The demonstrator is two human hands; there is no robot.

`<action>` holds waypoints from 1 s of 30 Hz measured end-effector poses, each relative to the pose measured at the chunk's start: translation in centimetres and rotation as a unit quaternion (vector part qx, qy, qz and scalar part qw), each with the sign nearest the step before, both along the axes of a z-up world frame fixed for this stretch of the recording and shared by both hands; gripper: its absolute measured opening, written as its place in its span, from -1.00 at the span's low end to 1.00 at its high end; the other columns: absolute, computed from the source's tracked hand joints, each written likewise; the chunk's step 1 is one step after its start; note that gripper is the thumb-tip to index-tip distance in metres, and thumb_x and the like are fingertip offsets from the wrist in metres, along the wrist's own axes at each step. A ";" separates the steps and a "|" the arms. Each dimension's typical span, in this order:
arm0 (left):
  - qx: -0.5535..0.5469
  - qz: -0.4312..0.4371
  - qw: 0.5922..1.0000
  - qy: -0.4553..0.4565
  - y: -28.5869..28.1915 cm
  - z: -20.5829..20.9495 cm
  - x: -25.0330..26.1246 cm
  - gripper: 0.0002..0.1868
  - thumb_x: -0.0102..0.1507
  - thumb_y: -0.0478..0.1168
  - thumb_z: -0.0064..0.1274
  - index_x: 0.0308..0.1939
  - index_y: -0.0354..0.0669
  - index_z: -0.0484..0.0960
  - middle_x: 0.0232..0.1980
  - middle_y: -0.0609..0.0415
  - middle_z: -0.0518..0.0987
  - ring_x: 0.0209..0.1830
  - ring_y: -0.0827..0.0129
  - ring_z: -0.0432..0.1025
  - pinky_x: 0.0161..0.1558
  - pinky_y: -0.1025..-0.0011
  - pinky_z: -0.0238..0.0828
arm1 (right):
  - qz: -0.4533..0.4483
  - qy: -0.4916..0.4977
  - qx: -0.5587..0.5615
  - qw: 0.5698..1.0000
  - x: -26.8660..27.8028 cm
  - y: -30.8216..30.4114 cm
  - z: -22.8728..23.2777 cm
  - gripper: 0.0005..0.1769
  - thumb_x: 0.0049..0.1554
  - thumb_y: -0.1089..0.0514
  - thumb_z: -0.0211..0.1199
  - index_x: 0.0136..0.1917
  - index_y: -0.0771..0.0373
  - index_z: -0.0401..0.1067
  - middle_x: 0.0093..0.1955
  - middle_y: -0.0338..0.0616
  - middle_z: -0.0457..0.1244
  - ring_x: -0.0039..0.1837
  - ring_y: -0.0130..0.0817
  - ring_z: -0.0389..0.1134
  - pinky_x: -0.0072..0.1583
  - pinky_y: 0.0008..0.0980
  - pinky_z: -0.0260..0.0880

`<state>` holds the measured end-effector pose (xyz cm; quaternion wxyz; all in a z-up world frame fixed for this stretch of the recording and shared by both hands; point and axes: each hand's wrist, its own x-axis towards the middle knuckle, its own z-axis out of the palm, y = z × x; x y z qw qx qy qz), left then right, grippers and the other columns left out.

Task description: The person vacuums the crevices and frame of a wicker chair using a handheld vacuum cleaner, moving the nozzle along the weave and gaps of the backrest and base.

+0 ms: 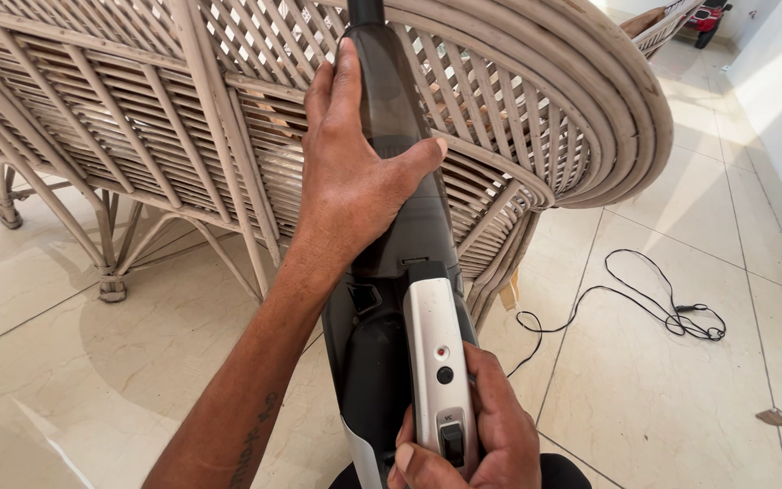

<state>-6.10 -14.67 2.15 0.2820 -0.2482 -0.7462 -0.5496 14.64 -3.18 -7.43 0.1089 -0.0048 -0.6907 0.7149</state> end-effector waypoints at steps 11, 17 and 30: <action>-0.038 0.017 0.998 0.036 2.3 -0.4 0.5 0.19 0.15 0.00 0.39 0.59 -0.33 -0.11 0.58 -0.48 -0.11 0.55 -0.37 0.04 0.37 -0.10 0.31 | -0.054 0.000 0.006 0.999 1.4 0.6 -1.0 -0.06 -0.12 0.26 0.46 0.45 0.48 0.11 -0.40 0.11 0.39 -0.43 -0.27 0.51 -0.31 -0.27 0.62; -0.030 -0.031 0.999 -0.001 4.2 -0.1 1.6 0.19 0.11 -0.03 0.36 0.57 -0.31 -0.15 0.57 -0.45 -0.12 0.53 -0.35 0.05 0.23 0.00 0.51 | -0.091 0.004 0.031 0.995 2.5 1.7 -1.7 -0.05 -0.08 0.20 0.49 0.47 0.50 0.14 -0.39 0.07 0.41 -0.40 -0.28 0.53 -0.28 -0.28 0.64; -0.060 -0.063 0.996 0.004 8.3 -0.5 3.6 0.24 0.06 0.01 0.36 0.57 -0.32 -0.14 0.56 -0.49 -0.10 0.46 -0.33 0.15 0.25 -0.10 0.45 | -0.087 0.025 0.082 0.993 4.6 5.9 -4.9 -0.05 -0.05 0.24 0.51 0.50 0.46 0.11 -0.31 0.05 0.44 -0.25 -0.30 0.55 -0.09 -0.26 0.61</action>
